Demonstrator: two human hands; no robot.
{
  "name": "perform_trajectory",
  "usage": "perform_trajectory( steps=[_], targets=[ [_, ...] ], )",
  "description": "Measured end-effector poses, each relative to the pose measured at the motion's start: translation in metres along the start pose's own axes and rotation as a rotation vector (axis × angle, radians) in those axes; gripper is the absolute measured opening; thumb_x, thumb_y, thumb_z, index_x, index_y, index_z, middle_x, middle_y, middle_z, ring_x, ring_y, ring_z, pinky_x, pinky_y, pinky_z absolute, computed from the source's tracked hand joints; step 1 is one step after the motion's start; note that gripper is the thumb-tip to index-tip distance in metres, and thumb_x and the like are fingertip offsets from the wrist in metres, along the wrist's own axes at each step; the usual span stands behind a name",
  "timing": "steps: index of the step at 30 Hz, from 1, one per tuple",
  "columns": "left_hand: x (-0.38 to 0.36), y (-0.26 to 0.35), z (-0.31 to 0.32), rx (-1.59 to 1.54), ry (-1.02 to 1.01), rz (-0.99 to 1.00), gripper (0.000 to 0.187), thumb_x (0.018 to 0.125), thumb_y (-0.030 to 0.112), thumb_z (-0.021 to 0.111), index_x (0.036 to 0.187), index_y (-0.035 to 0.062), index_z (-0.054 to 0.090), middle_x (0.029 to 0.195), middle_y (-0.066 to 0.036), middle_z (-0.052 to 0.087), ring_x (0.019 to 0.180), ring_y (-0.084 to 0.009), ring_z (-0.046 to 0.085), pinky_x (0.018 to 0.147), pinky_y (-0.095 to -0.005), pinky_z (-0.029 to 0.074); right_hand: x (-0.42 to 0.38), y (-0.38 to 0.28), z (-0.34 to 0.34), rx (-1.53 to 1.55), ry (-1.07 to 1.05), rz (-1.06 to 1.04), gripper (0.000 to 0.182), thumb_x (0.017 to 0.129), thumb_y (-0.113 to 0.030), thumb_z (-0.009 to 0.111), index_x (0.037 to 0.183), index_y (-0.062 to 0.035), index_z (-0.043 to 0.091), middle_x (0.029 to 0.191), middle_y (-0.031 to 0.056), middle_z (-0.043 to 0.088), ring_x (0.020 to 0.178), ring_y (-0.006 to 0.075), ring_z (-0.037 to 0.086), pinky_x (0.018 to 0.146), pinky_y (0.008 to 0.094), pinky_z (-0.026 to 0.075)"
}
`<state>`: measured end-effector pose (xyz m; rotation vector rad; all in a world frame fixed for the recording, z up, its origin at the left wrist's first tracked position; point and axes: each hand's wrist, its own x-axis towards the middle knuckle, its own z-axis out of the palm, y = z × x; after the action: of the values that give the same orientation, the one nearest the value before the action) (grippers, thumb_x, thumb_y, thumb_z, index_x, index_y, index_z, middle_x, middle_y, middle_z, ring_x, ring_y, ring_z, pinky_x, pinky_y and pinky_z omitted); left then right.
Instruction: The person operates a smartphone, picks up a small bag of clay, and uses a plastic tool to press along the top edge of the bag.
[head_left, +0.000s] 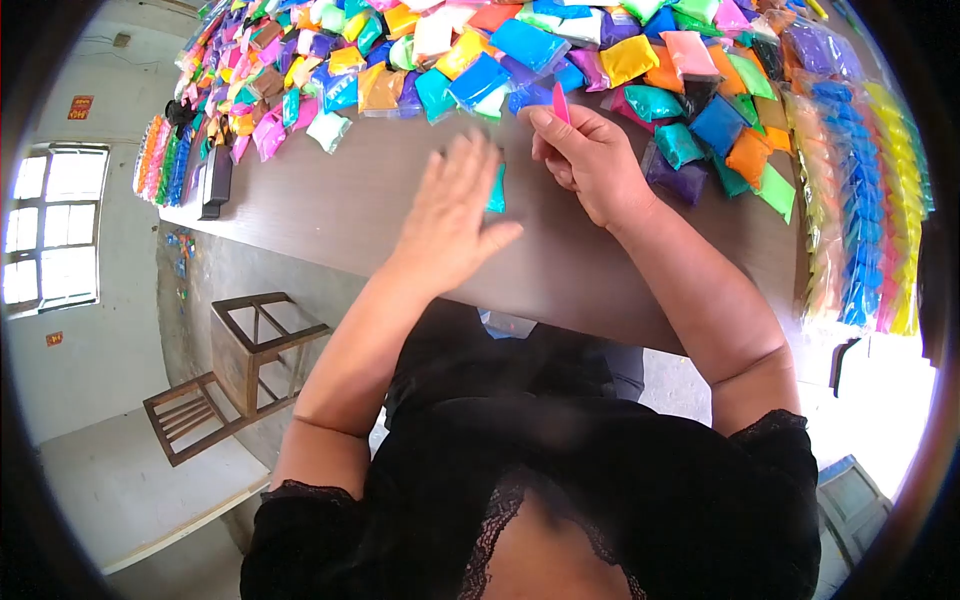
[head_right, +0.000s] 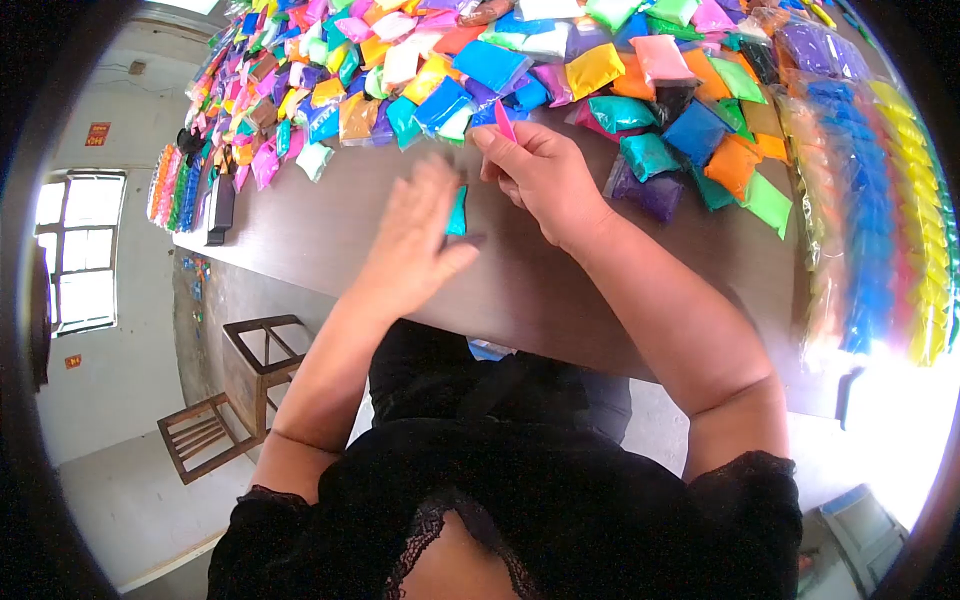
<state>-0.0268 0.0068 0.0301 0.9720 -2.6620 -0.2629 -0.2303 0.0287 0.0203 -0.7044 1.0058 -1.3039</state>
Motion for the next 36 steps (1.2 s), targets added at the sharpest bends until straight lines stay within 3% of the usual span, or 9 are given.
perform_trajectory(
  steps=[3,5,9,11,18,20,24,29,36],
  targets=[
    [-0.003,0.000,0.008,0.094,-0.222,-0.015,0.080,0.088,0.036,0.062,0.145,-0.0021,0.021,0.151,-0.027,0.018,0.142,-0.0380,0.016,0.114,-0.0469,0.016,-0.002,-0.003,0.003,0.024,0.002,-0.015,0.026,0.095,-0.028,0.057,0.103,-0.0037,0.062,0.073,-0.0003,0.055,0.052,0.0035,0.037,0.046,0.0185,0.028],
    [-0.006,-0.006,0.009,-0.330,0.057,-0.110,0.068,0.087,0.030,0.064,0.139,-0.0024,0.034,0.146,-0.026,0.030,0.138,-0.0382,0.027,0.112,-0.0446,0.024,0.000,0.001,0.002,-0.018,0.021,-0.109,0.025,0.096,-0.030,0.056,0.101,-0.0054,0.061,0.075,0.0002,0.055,0.054,0.0036,0.037,0.048,0.0182,0.029],
    [-0.015,-0.005,0.015,0.010,0.180,-0.074,0.038,0.087,0.016,0.064,0.122,0.0028,0.058,0.133,-0.020,0.050,0.124,-0.0370,0.047,0.101,-0.0420,0.041,0.001,0.000,-0.008,-0.149,0.017,-0.145,0.028,0.094,-0.030,0.059,0.089,-0.0026,0.058,0.072,0.0025,0.056,0.061,0.0070,0.046,0.057,0.0226,0.039],
    [-0.021,0.005,0.019,-0.060,0.143,-0.078,0.036,0.087,0.015,0.063,0.121,0.0027,0.058,0.133,-0.020,0.050,0.125,-0.0360,0.047,0.102,-0.0410,0.040,0.006,0.004,-0.012,-0.708,0.019,-0.331,0.020,0.092,-0.023,0.062,0.092,-0.0032,0.064,0.076,0.0008,0.055,0.068,0.0087,0.050,0.060,0.0243,0.042],
    [-0.022,0.018,0.021,-0.030,0.203,0.054,0.034,0.081,0.007,0.068,0.114,0.0032,0.062,0.124,-0.015,0.054,0.115,-0.0347,0.053,0.097,-0.0424,0.043,0.007,0.009,-0.018,-0.977,-0.001,-0.622,0.013,0.084,-0.013,0.068,0.090,-0.0017,0.069,0.082,0.0089,0.059,0.074,0.0169,0.057,0.068,0.0294,0.046],
    [-0.025,0.021,0.023,-0.035,0.159,0.073,0.034,0.079,0.007,0.069,0.112,0.0034,0.062,0.121,-0.015,0.055,0.112,-0.0345,0.054,0.095,-0.0425,0.044,0.007,0.009,-0.015,-0.964,-0.051,-0.641,0.018,0.082,-0.021,0.067,0.091,-0.0058,0.070,0.084,0.0125,0.063,0.077,0.0300,0.060,0.069,0.0390,0.048],
    [-0.027,0.025,0.022,-0.015,0.188,0.049,0.034,0.078,0.008,0.070,0.111,0.0031,0.063,0.115,-0.013,0.055,0.106,-0.0336,0.055,0.091,-0.0418,0.045,-0.004,0.005,-0.007,-0.902,-0.196,-0.363,0.016,0.082,-0.020,0.066,0.089,-0.0062,0.069,0.085,0.0110,0.063,0.076,0.0303,0.062,0.068,0.0403,0.049],
    [-0.024,0.025,0.021,-0.044,0.178,0.026,0.034,0.077,0.009,0.071,0.110,0.0039,0.063,0.113,-0.013,0.055,0.102,-0.0327,0.054,0.087,-0.0416,0.045,0.004,0.017,-0.012,-1.373,0.007,-0.624,0.010,0.078,-0.015,0.064,0.080,-0.0053,0.065,0.080,0.0093,0.062,0.075,0.0305,0.061,0.065,0.0386,0.050],
    [-0.023,0.025,0.021,-0.039,0.171,0.031,0.034,0.077,0.007,0.070,0.110,0.0037,0.063,0.112,-0.013,0.055,0.101,-0.0334,0.055,0.086,-0.0410,0.045,-0.006,0.019,-0.007,-1.238,-0.099,-0.652,0.009,0.078,-0.015,0.064,0.080,-0.0067,0.065,0.081,0.0092,0.063,0.075,0.0304,0.062,0.065,0.0392,0.050]
  ],
)
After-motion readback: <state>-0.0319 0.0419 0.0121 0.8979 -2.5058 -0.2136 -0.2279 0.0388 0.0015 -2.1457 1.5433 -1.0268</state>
